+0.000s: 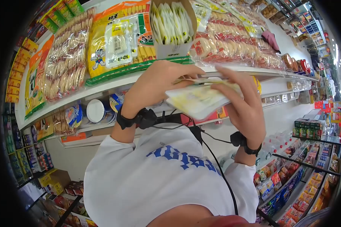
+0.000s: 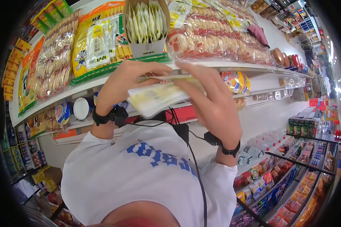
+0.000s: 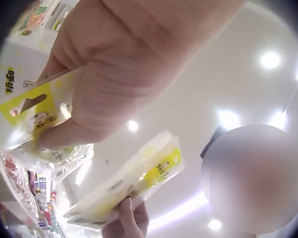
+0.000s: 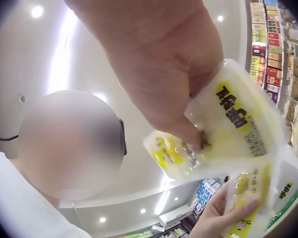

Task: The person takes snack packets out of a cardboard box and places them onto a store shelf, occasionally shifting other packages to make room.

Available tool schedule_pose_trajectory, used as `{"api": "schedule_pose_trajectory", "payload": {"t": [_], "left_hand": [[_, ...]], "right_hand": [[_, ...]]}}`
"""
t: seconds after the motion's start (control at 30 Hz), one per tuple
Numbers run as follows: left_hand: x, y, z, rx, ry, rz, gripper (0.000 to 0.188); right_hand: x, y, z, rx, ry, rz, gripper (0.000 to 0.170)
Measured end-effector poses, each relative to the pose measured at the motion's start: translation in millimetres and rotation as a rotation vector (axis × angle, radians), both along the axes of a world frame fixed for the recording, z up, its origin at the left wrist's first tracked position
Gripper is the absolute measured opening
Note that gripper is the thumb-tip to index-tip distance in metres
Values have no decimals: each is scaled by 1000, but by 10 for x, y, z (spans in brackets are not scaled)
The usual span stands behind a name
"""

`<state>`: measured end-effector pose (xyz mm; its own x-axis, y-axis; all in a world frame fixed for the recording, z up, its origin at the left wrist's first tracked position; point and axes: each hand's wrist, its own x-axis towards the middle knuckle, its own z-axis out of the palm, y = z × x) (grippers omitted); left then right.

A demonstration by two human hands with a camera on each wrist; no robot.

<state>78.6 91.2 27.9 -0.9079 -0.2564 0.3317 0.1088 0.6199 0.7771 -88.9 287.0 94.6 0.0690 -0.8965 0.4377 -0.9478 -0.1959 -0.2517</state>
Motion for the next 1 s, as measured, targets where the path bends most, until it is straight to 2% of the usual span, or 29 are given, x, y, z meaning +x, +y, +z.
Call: {"api": "schedule_pose_trajectory", "payload": {"t": [0.03,0.07,0.13,0.23,0.3,0.33,0.37,0.4,0.47,0.5,0.6,0.63,0.73,0.83,0.9,1.0], "left_hand": [[4,-4,2,-174,-15,42,34],[17,19,34,-118,-10,48,32],[37,57,115,-11,7,64,29],[72,18,149,195,-23,55,37],[93,-30,126,581,93,36,50],[106,-69,98,772,151,21,57],[135,-129,45,886,191,-113,65],[59,-96,-46,780,307,-124,67],[-187,75,-238,566,533,-141,72],[-241,191,-259,732,445,-104,72],[-339,434,-162,884,350,38,71],[-360,470,-150,899,423,36,65],[-407,473,-214,923,351,115,53],[-395,455,-231,918,320,116,44],[-374,480,-231,957,318,98,42],[-378,474,-173,915,319,30,44]], "right_hand": [[-22,-39,-18,-24,38,-10,42],[-46,-77,-30,-50,78,-19,42],[-127,-108,-99,27,4,39,44],[-248,-126,-333,87,-203,94,43],[-354,-114,-488,77,-350,109,38],[-337,-94,-547,56,-551,46,37],[-278,-74,-596,31,-751,-17,35],[-224,-84,-620,6,-951,-80,34],[-123,-178,-614,-91,-1176,-52,35],[-63,-223,-620,-138,-1289,-35,36],[115,-349,-680,-199,-1232,-22,40],[168,-375,-719,-242,-1151,-41,46],[69,-342,-766,-58,-789,-95,58],[92,-397,-764,-64,-704,-96,69],[223,-486,-728,-199,-1035,-7,71],[251,-437,-791,-166,-1230,-44,65]]}}
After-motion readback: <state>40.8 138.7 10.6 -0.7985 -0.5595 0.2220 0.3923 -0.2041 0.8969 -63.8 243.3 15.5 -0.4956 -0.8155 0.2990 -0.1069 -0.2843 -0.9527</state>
